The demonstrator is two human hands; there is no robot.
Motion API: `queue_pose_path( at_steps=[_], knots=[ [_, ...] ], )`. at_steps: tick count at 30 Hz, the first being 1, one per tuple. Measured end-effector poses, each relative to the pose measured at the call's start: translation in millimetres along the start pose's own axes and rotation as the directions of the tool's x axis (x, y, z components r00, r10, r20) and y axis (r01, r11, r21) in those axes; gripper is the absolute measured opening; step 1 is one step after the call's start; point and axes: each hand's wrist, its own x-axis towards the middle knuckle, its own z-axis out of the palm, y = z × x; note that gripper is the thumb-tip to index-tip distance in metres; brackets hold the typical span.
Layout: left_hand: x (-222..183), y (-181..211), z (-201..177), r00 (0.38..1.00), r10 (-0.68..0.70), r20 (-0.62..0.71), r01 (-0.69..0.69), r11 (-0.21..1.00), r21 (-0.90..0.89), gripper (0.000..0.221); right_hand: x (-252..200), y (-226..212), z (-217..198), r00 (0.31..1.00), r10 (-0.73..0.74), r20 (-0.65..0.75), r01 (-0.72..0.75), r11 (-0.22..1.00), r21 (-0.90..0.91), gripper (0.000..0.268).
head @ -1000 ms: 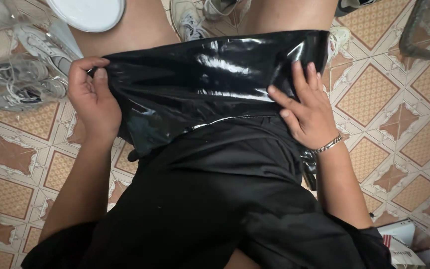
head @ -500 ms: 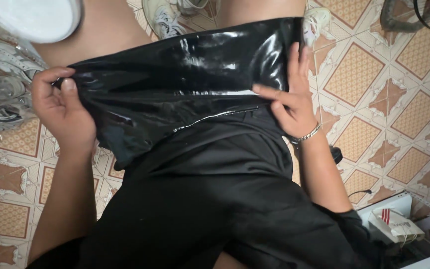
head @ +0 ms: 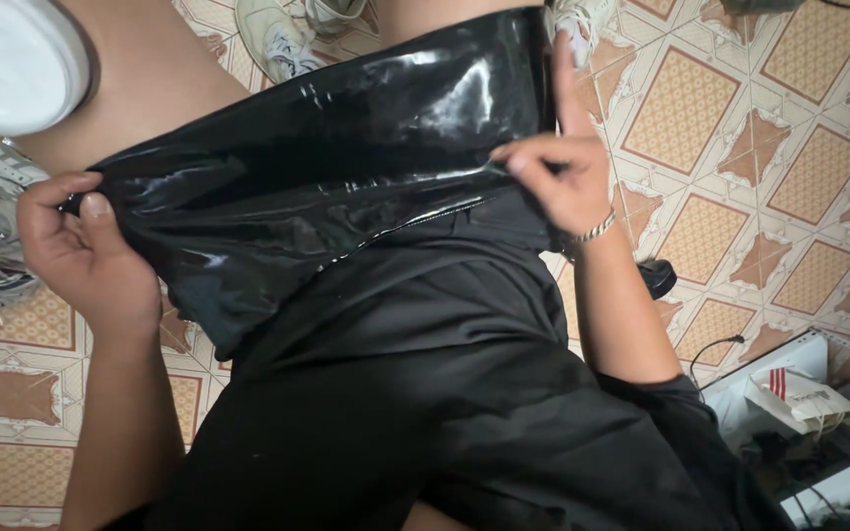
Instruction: The person is polishing and cleaning a pair of tall black shiny boots and then prepares white platform boots.
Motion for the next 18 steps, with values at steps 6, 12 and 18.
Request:
queue_pose_path(
  at_steps=[6,12,18],
  knots=[
    [-2.7,-0.9,4.0,0.999,0.005,-0.034,-0.006,1.000,-0.030,0.009,17.9,-5.9,18.3,0.930,0.184,-0.318,-0.103,0.961,0.255,0.092],
    [-6.7,-14.1,-3.9,0.999,-0.033,0.012,0.034,0.998,-0.054,0.010,16.8,33.1,14.9,0.881,0.258,-0.397,-0.170,0.955,0.243,0.100],
    [-2.8,-9.7,-1.8,1.000,-0.015,-0.016,0.014,0.999,-0.045,0.011,26.8,20.3,12.5,0.940,0.104,-0.326,-0.142,0.985,-0.096,0.105]
  ],
)
